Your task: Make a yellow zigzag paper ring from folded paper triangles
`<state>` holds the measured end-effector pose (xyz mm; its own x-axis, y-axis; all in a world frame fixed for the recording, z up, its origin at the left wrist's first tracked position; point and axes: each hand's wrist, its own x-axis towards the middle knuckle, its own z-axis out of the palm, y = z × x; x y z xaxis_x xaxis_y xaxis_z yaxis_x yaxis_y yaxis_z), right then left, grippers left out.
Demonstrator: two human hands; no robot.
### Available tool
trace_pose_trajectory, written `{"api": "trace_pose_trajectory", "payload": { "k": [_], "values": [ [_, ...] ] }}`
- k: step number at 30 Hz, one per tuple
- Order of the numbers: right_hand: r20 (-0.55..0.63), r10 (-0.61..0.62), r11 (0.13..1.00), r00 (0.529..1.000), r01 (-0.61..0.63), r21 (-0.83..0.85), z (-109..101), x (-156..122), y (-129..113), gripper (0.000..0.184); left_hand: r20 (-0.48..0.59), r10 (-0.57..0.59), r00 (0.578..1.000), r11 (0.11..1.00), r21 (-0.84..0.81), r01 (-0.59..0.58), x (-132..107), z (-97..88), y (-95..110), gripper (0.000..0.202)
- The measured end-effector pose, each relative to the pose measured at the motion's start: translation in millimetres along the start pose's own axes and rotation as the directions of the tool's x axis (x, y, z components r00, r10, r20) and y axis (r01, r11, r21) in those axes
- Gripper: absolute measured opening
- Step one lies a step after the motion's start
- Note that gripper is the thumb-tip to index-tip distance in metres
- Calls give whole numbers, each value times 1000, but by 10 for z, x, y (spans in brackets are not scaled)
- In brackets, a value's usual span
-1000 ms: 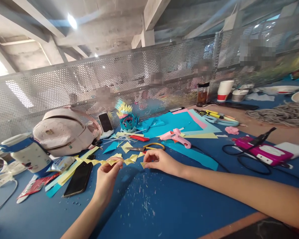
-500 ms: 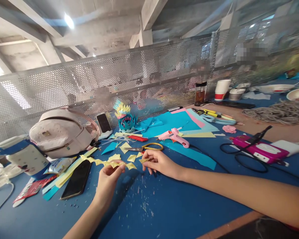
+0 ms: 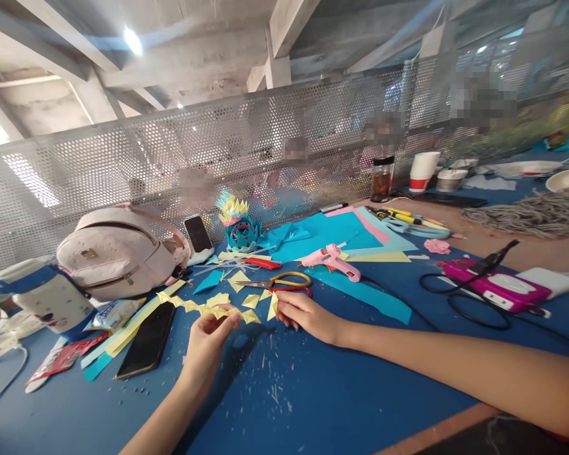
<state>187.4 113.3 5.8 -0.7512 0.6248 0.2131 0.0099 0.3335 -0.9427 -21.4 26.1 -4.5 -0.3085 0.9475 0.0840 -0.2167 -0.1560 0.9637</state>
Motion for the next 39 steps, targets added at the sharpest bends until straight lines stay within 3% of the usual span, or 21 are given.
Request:
{"api": "trace_pose_trajectory", "payload": {
  "k": [5,8,12,14,21,28,32,36,39],
  "values": [
    [-52,-111,988,993,104,-114,-11,3,-40,33,7,-19,1000,1000,6,19,-5,-3,5,22],
    [-98,-151,986,984,143,-85,-21,22,-26,34,29,-15,999,1000,15,15,3,-4,6,22],
    [-94,-55,990,994,67,121,-24,51,47,38,7,-10,1000,1000,12,10,10,-4,6,24],
    [-101,-6,984,995,24,175,-18,58,72,32,1,-3,1000,1000,21,3,13,-6,4,25],
    [-95,21,997,995,-14,77,11,24,10,4,7,-1,1000,999,41,0,29,-19,-21,27],
    [-41,52,993,998,-47,104,15,9,-8,19,-8,14,1000,999,47,-13,18,-7,0,26],
    [-45,24,998,999,-21,62,32,6,-20,18,2,21,1000,999,42,-21,11,9,11,25],
    [-99,-24,995,995,33,98,33,31,36,32,-1,15,1000,999,30,-15,7,12,8,25],
    [-153,-26,993,988,43,109,20,54,79,31,-5,16,1000,1000,26,-16,1,12,12,25]
  ]
}}
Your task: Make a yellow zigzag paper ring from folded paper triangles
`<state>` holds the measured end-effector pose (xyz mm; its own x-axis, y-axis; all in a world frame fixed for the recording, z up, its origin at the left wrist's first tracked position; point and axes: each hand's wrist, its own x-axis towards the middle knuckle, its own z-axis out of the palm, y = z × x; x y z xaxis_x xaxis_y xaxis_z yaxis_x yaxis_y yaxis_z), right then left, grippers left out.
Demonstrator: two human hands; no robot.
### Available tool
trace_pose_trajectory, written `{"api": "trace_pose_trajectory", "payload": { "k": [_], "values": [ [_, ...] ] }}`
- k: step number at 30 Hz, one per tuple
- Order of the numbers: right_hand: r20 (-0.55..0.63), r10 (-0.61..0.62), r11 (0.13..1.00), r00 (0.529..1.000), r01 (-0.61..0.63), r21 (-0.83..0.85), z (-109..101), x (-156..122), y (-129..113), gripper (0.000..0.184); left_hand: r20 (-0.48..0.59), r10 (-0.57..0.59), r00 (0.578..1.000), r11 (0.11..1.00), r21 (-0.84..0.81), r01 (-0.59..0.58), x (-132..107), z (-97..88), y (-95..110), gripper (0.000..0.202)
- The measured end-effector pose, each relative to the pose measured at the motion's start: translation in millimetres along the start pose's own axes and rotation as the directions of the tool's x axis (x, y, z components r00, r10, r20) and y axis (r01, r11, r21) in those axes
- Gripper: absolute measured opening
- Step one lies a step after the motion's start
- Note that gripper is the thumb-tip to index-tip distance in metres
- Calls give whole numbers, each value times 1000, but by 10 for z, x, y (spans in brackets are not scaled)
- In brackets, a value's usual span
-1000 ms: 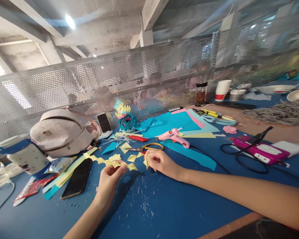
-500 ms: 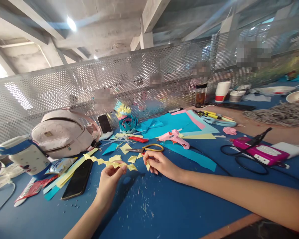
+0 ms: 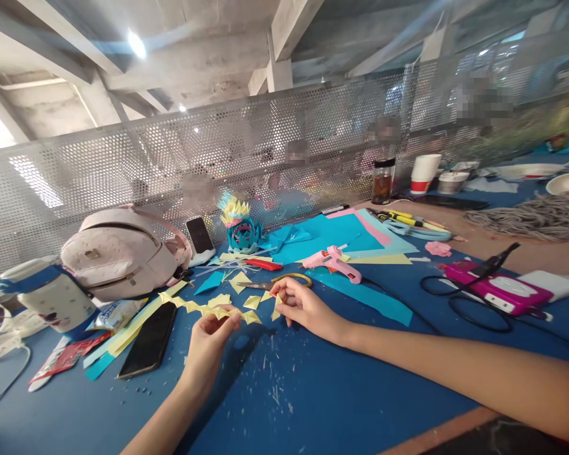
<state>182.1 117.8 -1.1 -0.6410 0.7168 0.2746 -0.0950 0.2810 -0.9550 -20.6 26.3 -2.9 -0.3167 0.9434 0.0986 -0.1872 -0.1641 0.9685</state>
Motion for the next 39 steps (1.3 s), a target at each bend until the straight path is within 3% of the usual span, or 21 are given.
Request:
{"api": "trace_pose_trajectory", "payload": {
  "k": [13,24,28,30,35,39],
  "values": [
    [38,-16,999,999,17,-39,11,-25,-71,28,-13,23,1000,1000,12,-23,9,9,3,27],
    [-10,42,999,999,-42,4,32,-31,-88,27,0,15,1000,1000,1,-15,18,-7,-24,24],
    [-42,-45,998,998,43,-45,30,-37,-119,29,-7,4,1000,1000,-15,-4,16,-6,-24,26],
    [-54,-75,995,996,71,-69,34,-43,-122,28,-14,1,1000,1000,-3,-2,4,7,-11,28],
    [-49,-14,994,999,8,-113,56,-71,-122,26,-40,19,999,995,96,-16,-38,57,28,27],
    [-44,-19,988,999,12,-151,73,-87,-126,28,-83,-26,996,992,125,36,-52,81,38,28]
  ]
}}
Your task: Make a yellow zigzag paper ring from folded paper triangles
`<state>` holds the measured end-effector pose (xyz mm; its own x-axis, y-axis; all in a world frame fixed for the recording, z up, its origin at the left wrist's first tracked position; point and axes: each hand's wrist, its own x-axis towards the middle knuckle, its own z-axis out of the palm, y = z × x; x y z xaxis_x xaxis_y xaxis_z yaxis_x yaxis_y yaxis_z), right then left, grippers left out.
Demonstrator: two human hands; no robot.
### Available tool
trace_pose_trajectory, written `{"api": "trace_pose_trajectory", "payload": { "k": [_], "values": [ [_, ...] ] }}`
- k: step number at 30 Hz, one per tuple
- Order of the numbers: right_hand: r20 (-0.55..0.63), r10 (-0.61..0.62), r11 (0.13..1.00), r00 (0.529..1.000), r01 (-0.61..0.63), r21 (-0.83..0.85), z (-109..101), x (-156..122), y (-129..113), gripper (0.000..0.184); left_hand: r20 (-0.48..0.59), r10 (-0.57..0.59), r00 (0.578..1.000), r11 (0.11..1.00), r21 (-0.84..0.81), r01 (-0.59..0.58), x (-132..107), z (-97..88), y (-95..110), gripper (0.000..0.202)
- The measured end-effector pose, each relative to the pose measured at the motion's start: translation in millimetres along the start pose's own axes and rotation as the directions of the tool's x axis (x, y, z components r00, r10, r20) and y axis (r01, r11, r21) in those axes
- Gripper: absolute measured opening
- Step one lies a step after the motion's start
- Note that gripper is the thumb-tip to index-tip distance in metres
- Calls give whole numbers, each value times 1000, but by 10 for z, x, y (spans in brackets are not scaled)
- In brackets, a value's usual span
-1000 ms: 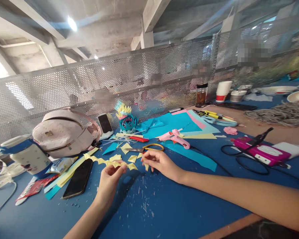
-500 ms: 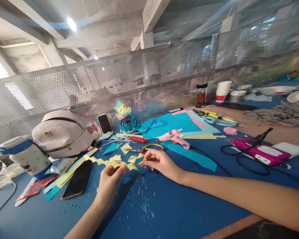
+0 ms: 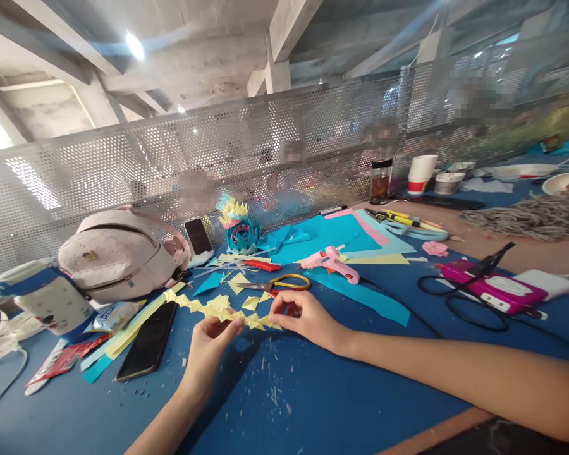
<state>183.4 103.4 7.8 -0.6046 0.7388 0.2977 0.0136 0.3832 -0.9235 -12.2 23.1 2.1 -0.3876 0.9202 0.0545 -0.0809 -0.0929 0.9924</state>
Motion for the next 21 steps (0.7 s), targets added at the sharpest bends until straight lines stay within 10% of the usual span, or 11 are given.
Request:
{"api": "trace_pose_trajectory", "payload": {
  "k": [21],
  "values": [
    [51,-1,1000,999,2,-11,59,-50,-45,25,-63,-4,998,1000,11,5,-32,60,-76,43]
  ]
}}
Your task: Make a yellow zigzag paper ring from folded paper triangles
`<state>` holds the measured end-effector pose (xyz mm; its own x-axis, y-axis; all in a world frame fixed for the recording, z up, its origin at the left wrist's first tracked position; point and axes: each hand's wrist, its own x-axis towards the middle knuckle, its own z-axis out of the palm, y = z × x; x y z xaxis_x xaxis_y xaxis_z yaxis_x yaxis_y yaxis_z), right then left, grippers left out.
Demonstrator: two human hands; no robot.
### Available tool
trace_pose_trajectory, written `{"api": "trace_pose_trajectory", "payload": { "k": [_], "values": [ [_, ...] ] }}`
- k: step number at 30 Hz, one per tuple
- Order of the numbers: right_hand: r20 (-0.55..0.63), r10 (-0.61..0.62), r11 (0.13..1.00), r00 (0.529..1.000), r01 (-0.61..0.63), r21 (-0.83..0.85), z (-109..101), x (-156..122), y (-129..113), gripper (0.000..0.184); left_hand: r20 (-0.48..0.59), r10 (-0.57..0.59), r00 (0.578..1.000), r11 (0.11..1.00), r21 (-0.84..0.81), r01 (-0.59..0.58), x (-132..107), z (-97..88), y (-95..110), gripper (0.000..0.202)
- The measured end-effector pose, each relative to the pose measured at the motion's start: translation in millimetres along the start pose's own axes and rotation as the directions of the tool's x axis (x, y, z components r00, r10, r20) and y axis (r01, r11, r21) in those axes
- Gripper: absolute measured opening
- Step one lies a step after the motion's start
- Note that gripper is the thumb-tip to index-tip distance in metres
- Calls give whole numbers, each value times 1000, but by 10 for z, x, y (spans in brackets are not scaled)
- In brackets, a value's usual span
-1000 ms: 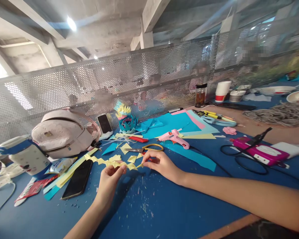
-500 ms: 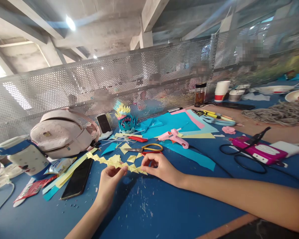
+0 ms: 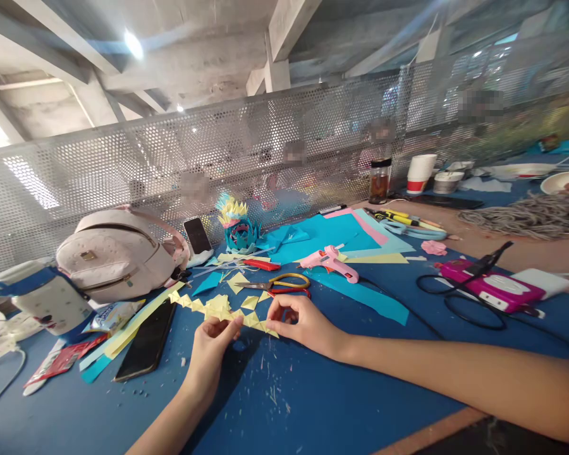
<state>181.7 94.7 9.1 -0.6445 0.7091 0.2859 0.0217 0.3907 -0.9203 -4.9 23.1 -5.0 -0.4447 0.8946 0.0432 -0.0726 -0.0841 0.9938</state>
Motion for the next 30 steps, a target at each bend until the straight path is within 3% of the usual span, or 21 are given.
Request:
{"api": "trace_pose_trajectory", "payload": {
  "k": [30],
  "values": [
    [27,12,1000,1000,-11,-20,20,1,57,16,-13,-32,999,997,-71,31,-23,26,25,35]
  ]
}}
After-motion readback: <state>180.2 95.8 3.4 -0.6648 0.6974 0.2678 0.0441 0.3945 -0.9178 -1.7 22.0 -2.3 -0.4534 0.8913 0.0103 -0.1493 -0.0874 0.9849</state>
